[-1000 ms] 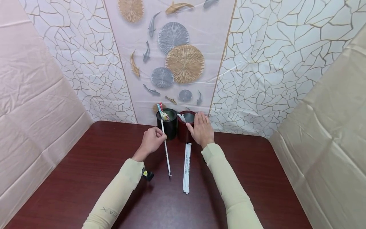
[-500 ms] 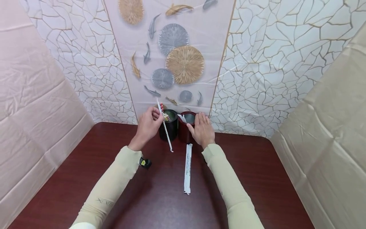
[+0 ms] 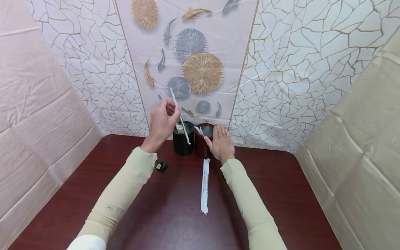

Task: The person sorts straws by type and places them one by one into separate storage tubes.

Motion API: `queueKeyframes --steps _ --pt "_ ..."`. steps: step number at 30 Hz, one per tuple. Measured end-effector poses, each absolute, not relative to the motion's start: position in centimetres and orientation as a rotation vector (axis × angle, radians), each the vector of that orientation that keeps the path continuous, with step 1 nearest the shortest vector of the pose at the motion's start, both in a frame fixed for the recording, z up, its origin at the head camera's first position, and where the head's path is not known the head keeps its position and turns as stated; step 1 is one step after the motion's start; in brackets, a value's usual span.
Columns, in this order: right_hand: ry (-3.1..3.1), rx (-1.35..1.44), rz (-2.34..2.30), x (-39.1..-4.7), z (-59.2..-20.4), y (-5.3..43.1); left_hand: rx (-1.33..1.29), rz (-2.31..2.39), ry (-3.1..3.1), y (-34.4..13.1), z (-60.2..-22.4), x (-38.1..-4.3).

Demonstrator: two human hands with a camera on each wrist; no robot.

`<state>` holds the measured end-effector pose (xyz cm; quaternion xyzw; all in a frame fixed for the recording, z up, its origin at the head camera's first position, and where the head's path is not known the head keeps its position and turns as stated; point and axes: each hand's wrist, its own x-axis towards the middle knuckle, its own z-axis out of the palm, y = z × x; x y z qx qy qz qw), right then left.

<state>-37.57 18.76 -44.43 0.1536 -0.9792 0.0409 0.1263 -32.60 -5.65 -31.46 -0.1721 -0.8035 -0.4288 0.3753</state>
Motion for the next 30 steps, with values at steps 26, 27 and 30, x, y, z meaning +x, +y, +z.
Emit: queueKeyframes --steps 26,27,30 --pt "-2.867 0.434 0.094 -37.5 -44.5 18.6 -0.473 -1.003 -1.992 -3.5 -29.0 -34.8" --pt "-2.872 0.431 0.091 -37.6 -44.5 18.6 -0.470 -0.997 -2.002 -3.3 -29.2 -35.0" --pt "-2.886 0.420 0.084 -37.7 -44.5 18.7 -0.467 -0.984 -2.034 -2.7 -29.8 -35.4"
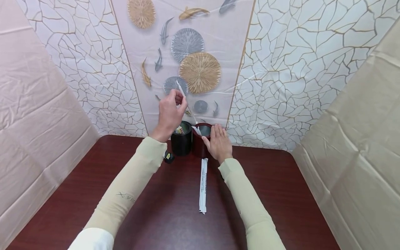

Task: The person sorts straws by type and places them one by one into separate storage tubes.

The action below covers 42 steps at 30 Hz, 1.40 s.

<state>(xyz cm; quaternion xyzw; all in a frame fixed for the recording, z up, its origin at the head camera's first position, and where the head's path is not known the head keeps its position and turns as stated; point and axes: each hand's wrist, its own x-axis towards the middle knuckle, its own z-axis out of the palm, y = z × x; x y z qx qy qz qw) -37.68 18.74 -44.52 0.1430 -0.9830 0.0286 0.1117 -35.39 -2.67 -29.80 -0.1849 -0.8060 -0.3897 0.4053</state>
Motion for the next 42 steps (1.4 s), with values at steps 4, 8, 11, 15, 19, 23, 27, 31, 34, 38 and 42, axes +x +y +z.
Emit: queueKeyframes --steps 4,8,11,15,19,23,27,31,34,38,42 --pt "-2.899 0.412 0.081 -37.7 -44.5 18.8 -0.446 -0.986 -2.086 -2.0 -31.0 -35.8" --pt "-2.900 0.415 0.084 -37.7 -44.6 18.7 -0.419 -0.985 -2.107 -1.5 -32.5 -36.3" --pt "-2.905 0.422 0.079 -37.7 -44.6 18.5 -0.426 -0.989 -2.113 -1.2 -33.6 -36.7" --pt "-2.905 0.420 0.060 -37.8 -44.7 18.4 -0.440 -0.983 -2.202 -0.8 -34.6 -37.0" --pt "-2.886 0.421 0.064 -37.8 -44.6 18.4 -0.392 -0.948 -2.368 -0.9 -35.0 -36.9" --pt "-2.887 0.419 0.082 -37.7 -44.5 18.2 -0.337 -0.981 -2.411 -1.5 -34.4 -36.3" --pt "-2.896 0.419 0.088 -37.6 -44.4 18.1 -0.326 -0.985 -2.398 -2.1 -33.3 -35.4" --pt "-2.905 0.417 0.080 -37.6 -44.3 18.2 -0.337 -0.920 -2.424 -2.4 -32.3 -34.3" --pt "-2.907 0.415 0.077 -37.7 -44.4 18.3 -0.359 -0.858 -2.448 -2.5 -31.9 -33.3" --pt "-2.906 0.413 0.083 -37.8 -44.5 18.5 -0.419 -0.804 -2.489 -2.5 -31.7 -32.1" --pt "-2.899 0.410 0.078 -37.8 -44.5 18.7 -0.491 -0.785 -2.564 -2.6 -32.2 -31.2"
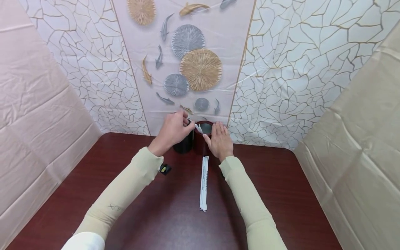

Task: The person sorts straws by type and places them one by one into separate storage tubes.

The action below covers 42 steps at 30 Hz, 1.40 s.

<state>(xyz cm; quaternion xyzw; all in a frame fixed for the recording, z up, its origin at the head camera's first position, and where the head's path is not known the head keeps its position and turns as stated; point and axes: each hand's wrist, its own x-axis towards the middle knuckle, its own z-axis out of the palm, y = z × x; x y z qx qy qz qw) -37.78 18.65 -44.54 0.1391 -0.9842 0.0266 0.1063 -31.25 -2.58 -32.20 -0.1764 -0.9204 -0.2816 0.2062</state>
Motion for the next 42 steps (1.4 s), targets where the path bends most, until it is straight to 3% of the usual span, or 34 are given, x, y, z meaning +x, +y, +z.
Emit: queueKeyframes --steps 16,42 --pt "-2.890 0.411 0.089 -37.6 -44.6 18.6 -0.516 -0.692 -3.049 -2.2 -37.0 -30.5" --pt "-2.872 0.415 0.112 -37.7 -44.7 18.7 -0.432 -0.886 -3.147 0.9 -47.1 -31.1"
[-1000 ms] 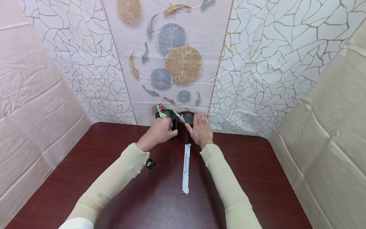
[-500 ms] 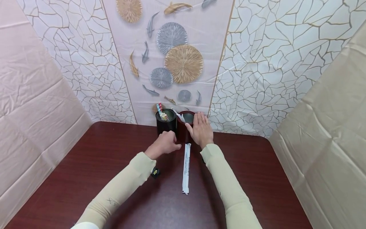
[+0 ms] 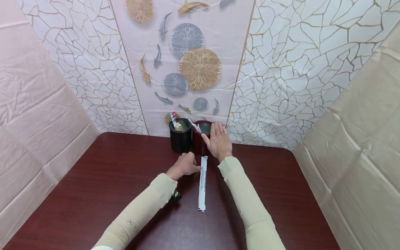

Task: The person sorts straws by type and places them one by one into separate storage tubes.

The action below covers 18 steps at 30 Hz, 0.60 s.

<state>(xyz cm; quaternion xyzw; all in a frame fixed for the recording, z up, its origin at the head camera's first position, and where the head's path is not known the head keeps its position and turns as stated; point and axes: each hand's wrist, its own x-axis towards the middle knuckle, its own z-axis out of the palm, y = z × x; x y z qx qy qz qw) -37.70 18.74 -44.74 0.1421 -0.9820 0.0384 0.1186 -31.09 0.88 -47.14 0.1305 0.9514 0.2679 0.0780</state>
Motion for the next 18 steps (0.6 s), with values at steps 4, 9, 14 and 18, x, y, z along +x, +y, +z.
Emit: queueKeyframes --steps 4,9,14,18 --pt "-2.873 0.416 0.117 -37.6 -44.7 18.7 0.366 0.816 2.836 1.3 -47.7 -31.0" --pt "-2.881 0.417 0.123 -37.5 -44.7 18.6 0.294 0.823 2.800 1.7 -48.4 -31.1" --pt "-2.892 0.415 0.116 -37.6 -44.7 18.6 0.241 0.805 2.797 2.0 -48.7 -31.2" --pt "-2.882 0.413 0.109 -37.7 -44.7 18.7 0.217 0.802 2.791 2.4 -48.7 -31.3"
